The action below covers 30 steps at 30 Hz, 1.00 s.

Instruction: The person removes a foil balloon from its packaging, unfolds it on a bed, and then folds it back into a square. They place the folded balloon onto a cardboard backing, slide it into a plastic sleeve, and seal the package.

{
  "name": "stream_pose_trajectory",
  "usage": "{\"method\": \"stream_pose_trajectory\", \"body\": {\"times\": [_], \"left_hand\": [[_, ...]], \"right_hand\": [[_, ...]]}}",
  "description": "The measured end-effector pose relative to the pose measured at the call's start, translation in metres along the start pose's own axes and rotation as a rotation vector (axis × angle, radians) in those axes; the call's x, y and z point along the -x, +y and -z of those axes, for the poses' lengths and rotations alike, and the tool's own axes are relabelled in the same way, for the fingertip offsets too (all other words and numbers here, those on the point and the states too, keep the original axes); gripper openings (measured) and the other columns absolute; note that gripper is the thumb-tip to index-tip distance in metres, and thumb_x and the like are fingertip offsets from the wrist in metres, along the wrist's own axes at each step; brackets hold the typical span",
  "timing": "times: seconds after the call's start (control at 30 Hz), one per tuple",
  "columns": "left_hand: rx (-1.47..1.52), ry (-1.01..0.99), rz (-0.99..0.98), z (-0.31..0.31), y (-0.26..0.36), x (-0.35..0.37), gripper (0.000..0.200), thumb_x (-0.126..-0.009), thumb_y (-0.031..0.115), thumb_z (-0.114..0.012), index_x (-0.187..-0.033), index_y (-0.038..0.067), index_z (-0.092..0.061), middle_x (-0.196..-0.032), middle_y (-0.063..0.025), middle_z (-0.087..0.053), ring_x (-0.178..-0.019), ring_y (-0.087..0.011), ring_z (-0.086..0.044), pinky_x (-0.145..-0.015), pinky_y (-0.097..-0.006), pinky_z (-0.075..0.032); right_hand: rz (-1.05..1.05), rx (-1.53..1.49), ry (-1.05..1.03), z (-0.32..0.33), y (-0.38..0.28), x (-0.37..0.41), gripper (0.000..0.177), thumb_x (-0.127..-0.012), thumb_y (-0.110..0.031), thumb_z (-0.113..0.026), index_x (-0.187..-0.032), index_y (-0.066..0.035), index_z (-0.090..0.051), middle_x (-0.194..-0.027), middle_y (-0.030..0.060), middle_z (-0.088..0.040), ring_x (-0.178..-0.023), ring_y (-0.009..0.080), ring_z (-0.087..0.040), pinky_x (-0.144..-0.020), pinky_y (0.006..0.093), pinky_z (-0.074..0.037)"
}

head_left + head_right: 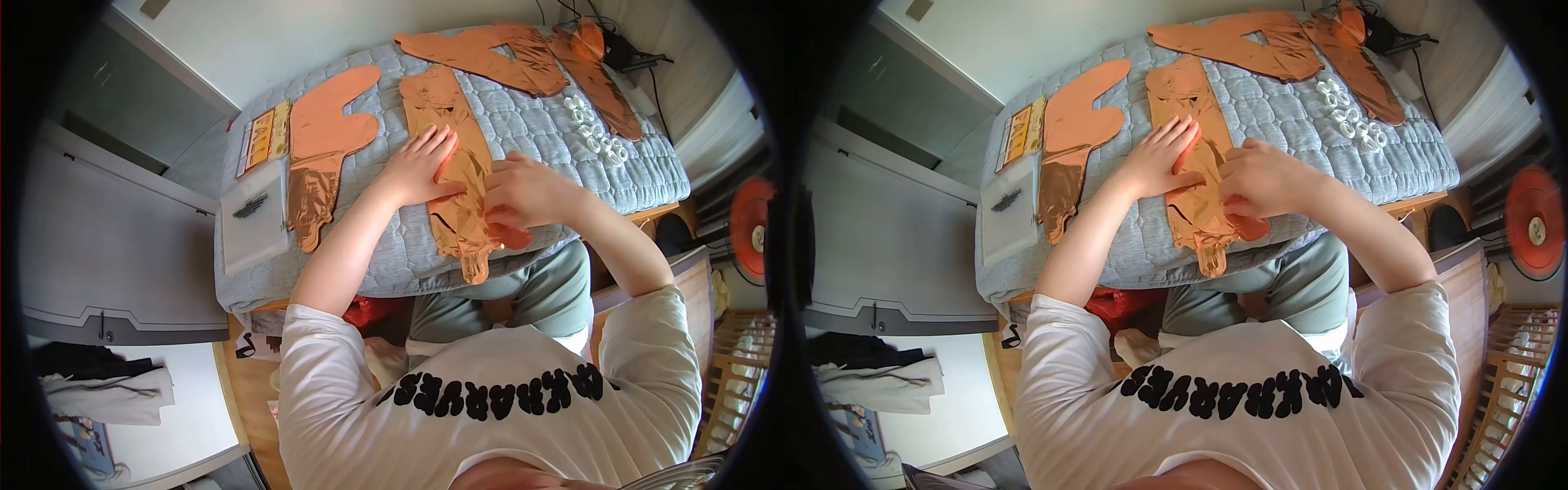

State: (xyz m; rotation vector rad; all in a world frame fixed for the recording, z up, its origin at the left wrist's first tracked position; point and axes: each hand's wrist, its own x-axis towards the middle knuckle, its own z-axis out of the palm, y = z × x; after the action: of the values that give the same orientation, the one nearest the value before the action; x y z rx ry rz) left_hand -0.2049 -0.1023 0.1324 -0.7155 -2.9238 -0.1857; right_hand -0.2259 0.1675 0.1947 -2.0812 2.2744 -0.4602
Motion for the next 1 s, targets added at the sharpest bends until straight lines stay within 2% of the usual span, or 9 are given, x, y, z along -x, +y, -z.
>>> {"method": "stream_pose_trajectory", "body": {"times": [0.23, 0.33, 0.5, 0.67, 0.73, 0.77, 0.8, 0.9, 1.0], "left_hand": [[-0.068, 0.036, -0.059, -0.01, -0.01, -0.001, 0.102, -0.087, 0.072, -0.06, -0.158, 0.005, -0.031, -0.165, -0.0169, -0.03, -0.154, -0.0344, -0.025, -0.125, -0.0439, -0.023], [-0.035, 0.039, -0.04, -0.008, -0.008, -0.001, 0.091, -0.094, 0.066, -0.055, -0.158, 0.006, -0.031, -0.165, -0.0154, -0.029, -0.154, -0.033, -0.025, -0.126, -0.0432, -0.022], [0.168, -0.011, 0.043, -0.003, -0.008, -0.004, 0.068, -0.106, 0.05, -0.043, -0.159, 0.008, -0.031, -0.165, -0.0127, -0.031, -0.154, -0.0314, -0.025, -0.126, -0.0413, -0.02], [0.322, 0.041, 0.034, -0.004, -0.016, -0.006, 0.064, -0.107, 0.043, -0.043, -0.158, 0.007, -0.032, -0.164, -0.0151, -0.033, -0.153, -0.0332, -0.027, -0.126, -0.0411, -0.021], [0.329, 0.052, 0.015, -0.004, -0.018, -0.005, 0.063, -0.107, 0.041, -0.043, -0.158, 0.006, -0.031, -0.163, -0.0161, -0.033, -0.153, -0.0338, -0.027, -0.125, -0.0412, -0.022], [0.348, 0.045, 0.021, -0.004, -0.018, -0.005, 0.063, -0.107, 0.039, -0.044, -0.158, 0.005, -0.031, -0.163, -0.017, -0.033, -0.152, -0.0339, -0.028, -0.125, -0.0411, -0.022], [0.368, 0.038, 0.028, -0.003, -0.019, -0.005, 0.062, -0.107, 0.037, -0.045, -0.158, 0.005, -0.031, -0.163, -0.018, -0.033, -0.152, -0.0339, -0.028, -0.125, -0.0411, -0.022], [0.531, 0.103, 0.039, -0.006, -0.022, -0.005, 0.062, -0.104, 0.027, -0.053, -0.158, 0.005, -0.031, -0.163, -0.0191, -0.033, -0.151, -0.0331, -0.031, -0.123, -0.0405, -0.027], [0.672, 0.2, 0.058, 0.004, -0.033, -0.005, 0.061, -0.101, 0.021, -0.059, -0.155, 0.004, -0.036, -0.162, -0.0191, -0.035, -0.147, -0.0334, -0.038, -0.119, -0.0412, -0.035]], "right_hand": [[0.131, 0.122, -0.046, -0.04, 0.007, -0.036, 0.038, -0.093, -0.023, -0.063, -0.129, -0.014, -0.064, -0.104, 0.0092, -0.066, -0.096, 0.028, -0.065, -0.085, 0.0426, -0.052], [0.162, 0.085, -0.017, -0.051, 0.013, -0.033, 0.041, -0.097, -0.027, -0.06, -0.136, -0.017, -0.061, -0.113, 0.0087, -0.066, -0.09, 0.0289, -0.067, -0.081, 0.0429, -0.055], [0.149, 0.103, -0.099, -0.041, 0.006, -0.032, 0.042, -0.098, -0.028, -0.06, -0.138, -0.017, -0.06, -0.104, 0.0092, -0.063, -0.09, 0.0283, -0.066, -0.08, 0.0429, -0.053], [0.128, 0.07, -0.165, -0.029, 0.005, -0.036, 0.043, -0.096, -0.028, -0.062, -0.138, -0.018, -0.06, -0.104, 0.0066, -0.059, -0.09, 0.0258, -0.062, -0.081, 0.0436, -0.05], [0.329, 0.23, 0.031, -0.035, 0.01, -0.037, 0.045, -0.095, -0.03, -0.062, -0.139, -0.018, -0.06, -0.114, 0.0035, -0.06, -0.096, 0.0224, -0.06, -0.09, 0.0431, -0.047], [0.326, 0.245, 0.0, -0.039, 0.011, -0.036, 0.046, -0.096, -0.03, -0.06, -0.141, -0.017, -0.058, -0.133, 0.0012, -0.059, -0.113, 0.0206, -0.057, -0.102, 0.0428, -0.041], [0.329, 0.254, 0.008, -0.043, 0.013, -0.036, 0.046, -0.096, -0.03, -0.06, -0.141, -0.017, -0.058, -0.133, 0.0012, -0.059, -0.113, 0.0206, -0.057, -0.102, 0.0428, -0.041], [0.292, 0.209, 0.008, -0.051, 0.016, -0.034, 0.044, -0.1, -0.029, -0.055, -0.143, -0.017, -0.055, -0.154, 0.0024, -0.048, -0.139, 0.0223, -0.045, -0.118, 0.0438, -0.031], [0.267, 0.087, -0.013, -0.054, 0.018, -0.034, 0.045, -0.101, -0.029, -0.054, -0.144, -0.016, -0.052, -0.155, 0.0037, -0.047, -0.143, 0.0233, -0.042, -0.122, 0.0473, -0.027]]}}
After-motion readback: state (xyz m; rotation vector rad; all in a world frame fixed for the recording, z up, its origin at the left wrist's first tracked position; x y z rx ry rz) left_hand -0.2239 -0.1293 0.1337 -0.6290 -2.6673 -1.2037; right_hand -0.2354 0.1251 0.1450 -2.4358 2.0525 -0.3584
